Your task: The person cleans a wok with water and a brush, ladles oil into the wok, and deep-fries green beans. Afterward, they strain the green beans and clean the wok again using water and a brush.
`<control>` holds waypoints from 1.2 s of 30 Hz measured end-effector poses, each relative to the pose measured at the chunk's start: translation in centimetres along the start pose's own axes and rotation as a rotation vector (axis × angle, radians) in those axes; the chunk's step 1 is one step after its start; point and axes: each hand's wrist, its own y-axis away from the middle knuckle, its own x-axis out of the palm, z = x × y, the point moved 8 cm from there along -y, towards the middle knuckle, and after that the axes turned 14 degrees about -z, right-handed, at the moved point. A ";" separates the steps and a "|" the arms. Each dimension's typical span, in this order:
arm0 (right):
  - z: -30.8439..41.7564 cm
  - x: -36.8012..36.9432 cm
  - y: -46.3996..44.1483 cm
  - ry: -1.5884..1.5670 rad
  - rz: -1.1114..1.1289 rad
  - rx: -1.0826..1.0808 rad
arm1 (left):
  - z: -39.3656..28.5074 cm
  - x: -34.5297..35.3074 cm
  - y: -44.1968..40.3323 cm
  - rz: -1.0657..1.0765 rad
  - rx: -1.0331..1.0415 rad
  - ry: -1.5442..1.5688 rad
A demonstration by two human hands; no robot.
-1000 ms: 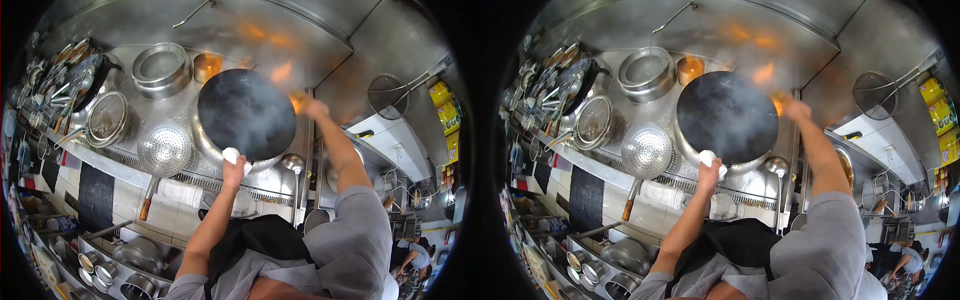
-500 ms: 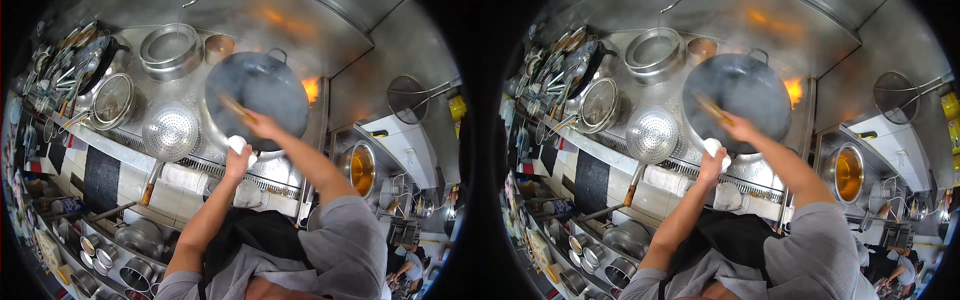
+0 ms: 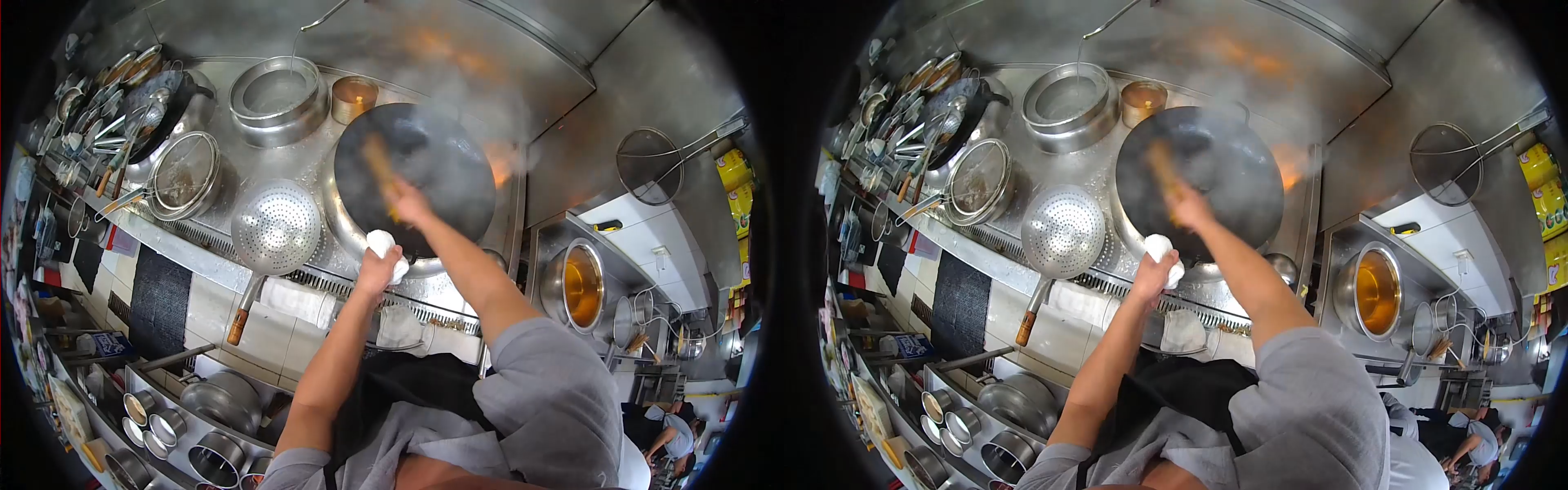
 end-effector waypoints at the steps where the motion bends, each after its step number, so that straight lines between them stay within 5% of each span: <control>1: -0.3 1.1 1.2 0.010 0.099 -0.177 | 0.0 -0.2 -0.1 -0.045 0.018 0.001; 3: -2.0 -1.3 2.1 0.014 0.187 -0.340 | 0.2 -0.4 0.3 -0.091 0.033 -0.006; 5: -8.8 -11.1 0.5 0.513 0.411 -0.281 | 0.3 0.1 0.3 -0.087 0.046 -0.011; 6: -12.3 -16.9 -5.0 0.700 0.232 -0.576 | 0.2 0.1 0.2 -0.092 0.054 -0.010; 7: -5.5 -25.1 -1.9 0.960 -0.066 -0.104 | -0.8 0.3 0.8 -0.065 0.033 -0.022; 8: -7.7 -29.9 -7.5 1.013 -0.353 -0.131 | -1.3 0.2 1.2 -0.060 0.026 -0.027; 10: -3.9 -32.9 -6.3 0.603 -0.778 -0.059 | -1.2 0.2 1.2 -0.033 -0.059 -0.092; 12: -3.5 -27.5 -6.9 0.426 -0.878 -0.011 | -0.8 0.1 0.6 -0.034 -0.055 -0.073; 15: -3.2 -10.6 -6.5 0.452 -0.485 -0.017 | 0.1 -0.1 0.5 -0.036 -0.067 -0.008; 17: -2.1 0.5 -5.1 0.207 -0.316 -0.225 | -0.6 0.0 0.8 -0.006 -0.037 -0.073; 19: 0.1 2.8 0.0 0.021 -0.109 -0.511 | 0.1 0.0 0.4 -0.048 0.007 -0.045; 22: -4.4 -9.7 0.7 0.550 0.176 -0.249 | 0.3 0.3 0.7 -0.064 0.040 -0.013; 23: -7.4 -16.1 -4.9 0.867 -0.194 -0.322 | 0.4 0.4 0.6 -0.063 0.042 0.013; 24: -4.7 -23.5 -4.3 1.095 -0.181 -0.247 | 0.1 0.4 0.3 -0.065 0.049 0.040; 26: -5.3 -33.0 -8.8 0.731 -0.745 0.108 | -0.7 0.3 0.1 -0.050 0.009 0.021; 28: -5.0 -32.0 -8.3 0.617 -0.876 0.026 | 0.1 0.2 0.5 -0.033 -0.039 -0.009; 31: -4.2 -22.7 -9.1 0.639 -0.710 0.012 | -0.4 -0.1 0.5 -0.029 -0.038 -0.042; 32: -8.3 -15.8 -14.0 0.536 -0.560 -0.160 | -0.1 -0.3 0.3 -0.036 -0.038 -0.040; 33: -5.8 -10.1 -8.8 0.738 -0.310 -0.106 | 0.4 -0.3 -0.2 -0.030 -0.022 -0.039; 36: -2.4 1.5 -0.9 0.272 -0.080 -0.440 | 0.3 -0.1 -0.9 -0.054 0.021 0.017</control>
